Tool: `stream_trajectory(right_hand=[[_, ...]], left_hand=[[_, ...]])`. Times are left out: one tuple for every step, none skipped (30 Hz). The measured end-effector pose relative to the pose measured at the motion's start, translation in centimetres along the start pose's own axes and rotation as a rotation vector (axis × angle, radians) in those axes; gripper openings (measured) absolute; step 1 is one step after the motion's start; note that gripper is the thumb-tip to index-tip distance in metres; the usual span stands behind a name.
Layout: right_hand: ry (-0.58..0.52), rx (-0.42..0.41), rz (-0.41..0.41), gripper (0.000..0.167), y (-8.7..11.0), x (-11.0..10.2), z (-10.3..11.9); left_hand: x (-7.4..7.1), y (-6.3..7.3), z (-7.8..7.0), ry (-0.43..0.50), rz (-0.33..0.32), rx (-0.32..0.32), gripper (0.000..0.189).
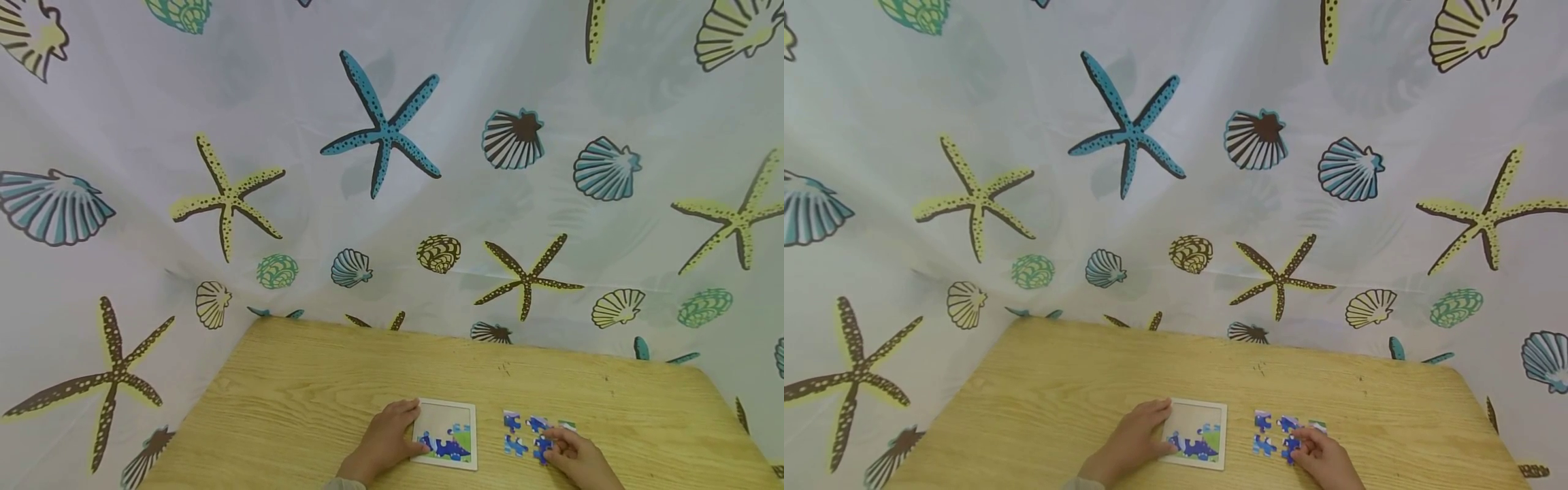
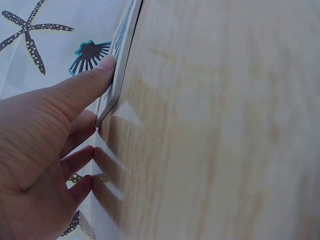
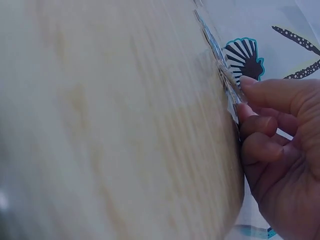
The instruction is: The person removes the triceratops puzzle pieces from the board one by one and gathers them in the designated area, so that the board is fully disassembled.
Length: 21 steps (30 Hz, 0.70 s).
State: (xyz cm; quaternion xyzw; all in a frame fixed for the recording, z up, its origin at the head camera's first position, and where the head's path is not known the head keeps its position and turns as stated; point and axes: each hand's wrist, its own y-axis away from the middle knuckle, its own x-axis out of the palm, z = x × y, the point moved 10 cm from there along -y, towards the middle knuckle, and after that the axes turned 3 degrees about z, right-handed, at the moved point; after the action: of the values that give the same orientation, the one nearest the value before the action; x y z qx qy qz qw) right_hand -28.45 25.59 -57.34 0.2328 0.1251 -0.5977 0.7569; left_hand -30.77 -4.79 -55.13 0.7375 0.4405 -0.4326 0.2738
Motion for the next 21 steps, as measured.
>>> stream_trajectory(right_hand=[[0.000, -0.001, -0.002, 0.045, 0.0, 0.0, 0.0], [-0.004, -0.001, -0.007, 0.044, 0.1, 0.0, 0.0], [-0.007, 0.002, -0.016, 0.044, 0.1, 0.0, 0.0], [-0.012, 0.007, -0.026, 0.044, 0.1, -0.1, -0.1], [-0.020, 0.015, -0.036, 0.043, 0.1, -0.1, -0.2], [-0.032, 0.020, -0.045, 0.043, 0.1, -0.2, -0.3], [-0.046, 0.031, -0.055, 0.043, 0.1, -0.2, -0.4], [-0.064, 0.043, -0.061, 0.043, 0.1, -0.3, -0.6], [-0.081, 0.052, -0.067, 0.044, 0.1, -0.3, -0.7], [-0.097, 0.060, -0.071, 0.044, 0.1, -0.3, -0.9], [-0.114, 0.067, -0.076, 0.044, 0.2, -0.4, -1.0], [-0.134, 0.077, -0.079, 0.045, 0.2, -0.4, -1.2], [-0.154, 0.090, -0.082, 0.045, 0.2, -0.4, -1.4], [-0.171, 0.099, -0.087, 0.045, 0.2, -0.4, -1.6], [-0.185, 0.110, -0.092, 0.046, 0.2, -0.4, -1.8], [-0.199, 0.122, -0.097, 0.047, 0.2, -0.4, -1.9], [-0.210, 0.133, -0.098, 0.048, 0.2, -0.4, -2.0], [-0.223, 0.147, -0.101, 0.049, 0.3, -0.4, -2.2], [-0.234, 0.155, -0.103, 0.050, 0.3, -0.4, -2.2], [-0.243, 0.160, -0.104, 0.051, 0.3, -0.3, -2.2], [-0.252, 0.164, -0.100, 0.052, 0.4, -0.3, -2.2]], left_hand=[[0.0, 0.0, 0.0, 0.000, -0.001, 0.002, 0.073], [-0.1, 0.0, -0.1, 0.000, -0.002, 0.003, 0.073], [-0.1, 0.1, -0.1, 0.000, -0.004, 0.003, 0.073], [-0.2, 0.1, -0.2, -0.001, -0.004, 0.004, 0.073], [-0.2, 0.1, -0.2, -0.003, -0.006, 0.006, 0.073], [-0.2, 0.1, -0.2, -0.005, -0.007, 0.006, 0.073], [-0.3, 0.1, -0.2, -0.005, -0.007, 0.006, 0.073], [-0.3, 0.1, -0.2, -0.006, -0.007, 0.005, 0.073], [-0.2, 0.1, -0.2, -0.007, -0.006, 0.003, 0.073], [-0.2, 0.1, -0.2, -0.006, -0.003, 0.001, 0.073], [-0.2, 0.1, -0.2, -0.007, -0.002, 0.001, 0.073], [-0.2, 0.1, -0.2, -0.005, -0.001, -0.001, 0.073], [-0.2, 0.1, -0.2, -0.004, 0.001, 0.000, 0.073], [-0.2, 0.1, -0.2, -0.002, 0.003, -0.001, 0.073], [-0.2, 0.1, -0.1, 0.000, 0.004, -0.001, 0.073], [-0.2, 0.1, -0.1, 0.003, 0.005, -0.001, 0.073], [-0.2, 0.1, -0.1, 0.003, 0.005, -0.001, 0.074], [-0.2, 0.1, -0.1, 0.005, 0.005, -0.003, 0.074], [-0.2, 0.1, -0.1, 0.006, 0.006, -0.004, 0.074], [-0.2, 0.1, -0.1, 0.008, 0.006, -0.006, 0.074], [-0.2, 0.1, -0.1, 0.008, 0.005, -0.007, 0.074]])
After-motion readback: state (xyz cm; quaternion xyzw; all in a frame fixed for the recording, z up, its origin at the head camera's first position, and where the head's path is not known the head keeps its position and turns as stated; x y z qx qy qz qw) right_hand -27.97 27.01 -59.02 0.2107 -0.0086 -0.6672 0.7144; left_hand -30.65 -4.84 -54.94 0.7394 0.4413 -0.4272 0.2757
